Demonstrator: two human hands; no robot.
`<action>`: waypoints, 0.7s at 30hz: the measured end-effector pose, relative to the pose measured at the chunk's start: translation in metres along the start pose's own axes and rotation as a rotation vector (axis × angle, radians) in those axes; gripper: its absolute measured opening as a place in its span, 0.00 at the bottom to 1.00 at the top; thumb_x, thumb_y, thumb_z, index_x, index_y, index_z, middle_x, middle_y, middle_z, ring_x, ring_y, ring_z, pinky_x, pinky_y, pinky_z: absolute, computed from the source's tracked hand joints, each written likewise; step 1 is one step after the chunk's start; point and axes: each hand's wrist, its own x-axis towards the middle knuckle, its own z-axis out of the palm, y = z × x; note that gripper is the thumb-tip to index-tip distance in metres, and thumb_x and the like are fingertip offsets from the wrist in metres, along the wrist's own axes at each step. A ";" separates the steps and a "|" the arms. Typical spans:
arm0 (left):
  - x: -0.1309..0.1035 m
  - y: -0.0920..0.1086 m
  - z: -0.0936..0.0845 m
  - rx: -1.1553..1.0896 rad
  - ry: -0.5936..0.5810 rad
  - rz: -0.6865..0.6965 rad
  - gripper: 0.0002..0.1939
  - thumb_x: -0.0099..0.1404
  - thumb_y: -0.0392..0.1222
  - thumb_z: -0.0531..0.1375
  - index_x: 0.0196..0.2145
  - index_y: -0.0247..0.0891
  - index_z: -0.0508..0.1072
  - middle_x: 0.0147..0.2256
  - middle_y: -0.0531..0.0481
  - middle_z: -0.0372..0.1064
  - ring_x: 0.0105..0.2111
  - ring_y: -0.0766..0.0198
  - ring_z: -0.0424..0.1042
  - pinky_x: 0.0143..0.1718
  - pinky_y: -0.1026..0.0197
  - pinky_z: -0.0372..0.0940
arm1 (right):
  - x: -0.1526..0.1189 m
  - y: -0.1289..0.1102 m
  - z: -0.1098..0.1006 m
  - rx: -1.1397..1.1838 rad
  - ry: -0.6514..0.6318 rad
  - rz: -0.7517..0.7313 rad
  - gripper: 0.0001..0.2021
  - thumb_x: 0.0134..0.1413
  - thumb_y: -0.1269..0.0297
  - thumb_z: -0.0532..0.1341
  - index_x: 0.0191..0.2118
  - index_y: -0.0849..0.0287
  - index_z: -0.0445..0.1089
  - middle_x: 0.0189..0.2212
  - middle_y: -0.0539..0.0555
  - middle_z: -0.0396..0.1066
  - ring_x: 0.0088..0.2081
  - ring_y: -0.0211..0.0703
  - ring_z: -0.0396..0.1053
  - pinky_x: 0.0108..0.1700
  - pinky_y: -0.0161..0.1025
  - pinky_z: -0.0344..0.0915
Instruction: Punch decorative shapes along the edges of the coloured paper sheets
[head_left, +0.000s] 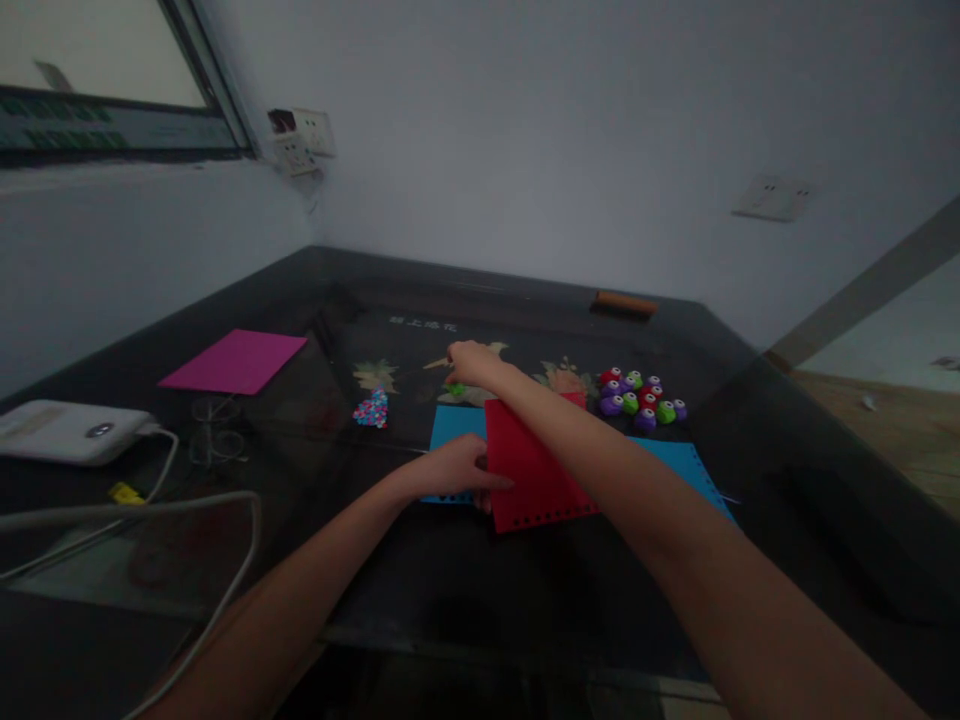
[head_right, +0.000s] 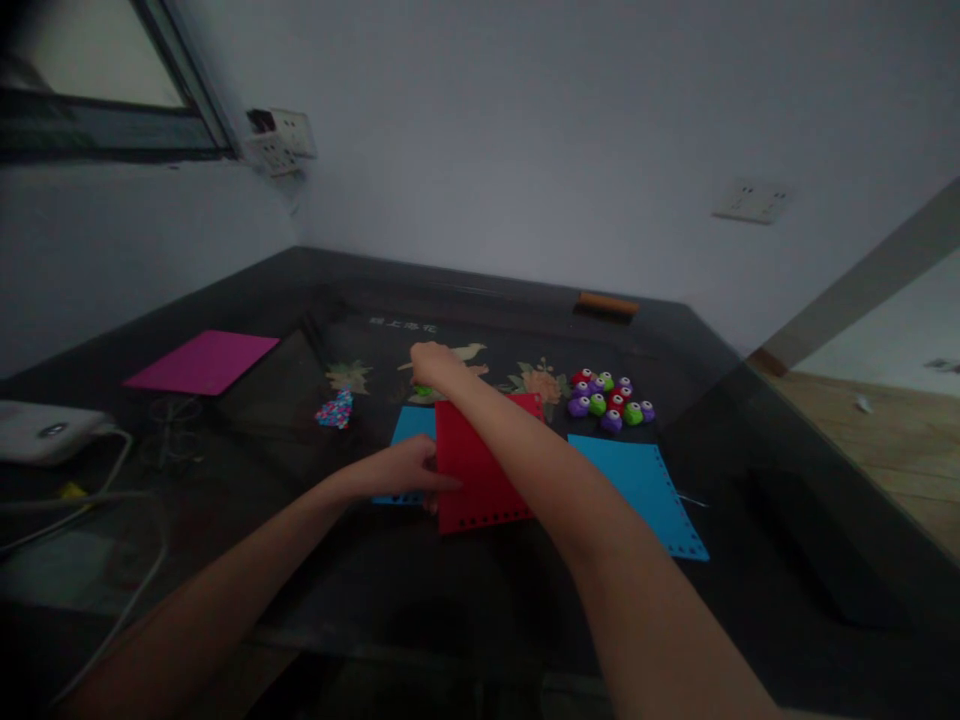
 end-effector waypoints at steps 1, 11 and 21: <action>0.000 0.000 0.000 -0.007 0.002 0.003 0.09 0.57 0.42 0.60 0.25 0.33 0.72 0.19 0.53 0.69 0.18 0.68 0.67 0.23 0.65 0.63 | 0.001 -0.002 0.001 -0.017 -0.016 0.017 0.19 0.45 0.67 0.67 0.46 0.63 0.72 0.47 0.66 0.72 0.48 0.56 0.70 0.47 0.49 0.65; 0.005 -0.009 -0.001 -0.015 -0.006 0.002 0.08 0.57 0.42 0.61 0.28 0.33 0.73 0.20 0.52 0.70 0.19 0.67 0.69 0.23 0.65 0.63 | 0.011 -0.009 0.017 -0.060 -0.055 0.113 0.22 0.40 0.66 0.71 0.45 0.65 0.74 0.45 0.69 0.72 0.48 0.61 0.70 0.46 0.53 0.66; 0.005 -0.010 -0.002 -0.060 0.004 0.016 0.12 0.55 0.47 0.63 0.26 0.33 0.72 0.20 0.52 0.69 0.19 0.67 0.68 0.24 0.64 0.63 | -0.008 0.018 -0.015 0.069 0.130 0.048 0.18 0.41 0.66 0.69 0.42 0.64 0.73 0.42 0.64 0.74 0.43 0.54 0.72 0.42 0.43 0.67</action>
